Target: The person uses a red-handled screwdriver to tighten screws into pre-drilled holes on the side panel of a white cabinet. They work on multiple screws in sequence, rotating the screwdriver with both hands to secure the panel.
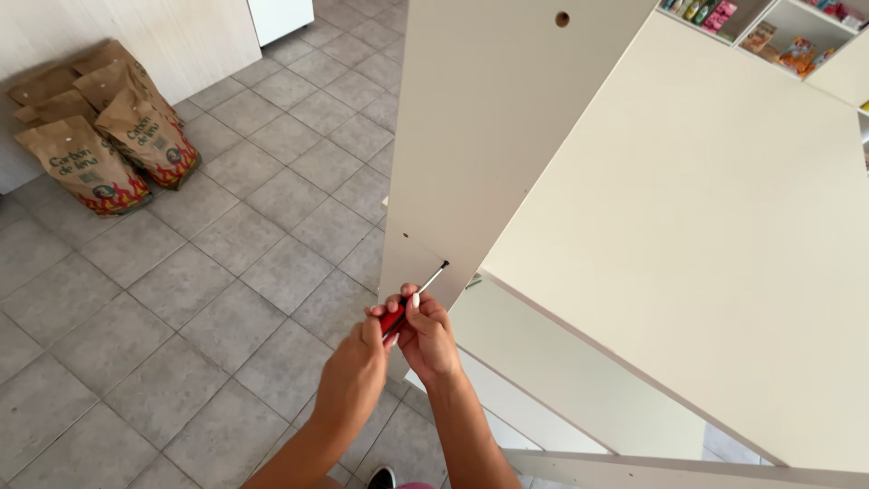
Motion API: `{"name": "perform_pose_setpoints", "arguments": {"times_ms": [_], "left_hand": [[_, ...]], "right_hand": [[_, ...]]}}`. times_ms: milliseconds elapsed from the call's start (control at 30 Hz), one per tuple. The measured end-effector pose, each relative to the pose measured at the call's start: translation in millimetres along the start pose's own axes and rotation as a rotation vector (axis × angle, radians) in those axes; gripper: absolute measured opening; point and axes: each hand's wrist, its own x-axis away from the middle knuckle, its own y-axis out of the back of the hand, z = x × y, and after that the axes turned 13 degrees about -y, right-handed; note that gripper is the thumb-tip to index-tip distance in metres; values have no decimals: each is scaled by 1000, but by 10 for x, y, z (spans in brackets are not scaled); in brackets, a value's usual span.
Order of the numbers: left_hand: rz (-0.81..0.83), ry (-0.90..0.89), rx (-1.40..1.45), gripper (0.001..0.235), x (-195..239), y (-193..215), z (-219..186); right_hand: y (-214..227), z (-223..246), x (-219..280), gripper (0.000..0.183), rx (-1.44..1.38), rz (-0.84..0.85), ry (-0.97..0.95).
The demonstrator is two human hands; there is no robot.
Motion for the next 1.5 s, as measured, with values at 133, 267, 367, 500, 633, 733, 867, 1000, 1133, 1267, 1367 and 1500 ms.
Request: {"name": "perform_pose_setpoints", "arguments": {"times_ms": [133, 267, 367, 500, 633, 733, 867, 1000, 1133, 1267, 1367, 1500], "left_hand": [[138, 121, 526, 36, -23, -142, 30], [244, 483, 1079, 31, -260, 381, -145], [354, 866, 1836, 45, -238, 177, 70], [455, 796, 2804, 37, 38, -478, 170], [392, 890, 1867, 59, -211, 414, -260], [421, 502, 755, 54, -114, 245, -294], [40, 62, 76, 36, 95, -510, -92], [91, 364, 949, 49, -52, -289, -231], [420, 822, 1455, 74, -355, 254, -225], [439, 855, 2352, 43, -288, -22, 308], [408, 861, 2106, 44, -302, 121, 334], [408, 788, 1630, 52, -402, 434, 76]], "right_hand": [[113, -25, 49, 10, 33, -53, 5], [243, 11, 25, 5, -17, 50, -18], [389, -23, -80, 14, -115, 167, -42], [637, -178, -204, 10, -278, 396, 20], [560, -108, -63, 10, -206, 297, 21], [315, -37, 8, 13, -158, 102, -15], [133, -39, 54, 12, -56, -82, 11], [343, -40, 66, 12, 62, -110, 58], [476, 100, 61, 6, -1, 146, -34], [358, 113, -25, 10, -21, 180, -35], [351, 52, -63, 6, 58, 132, -3], [420, 61, -15, 10, 149, 56, 7]]}}
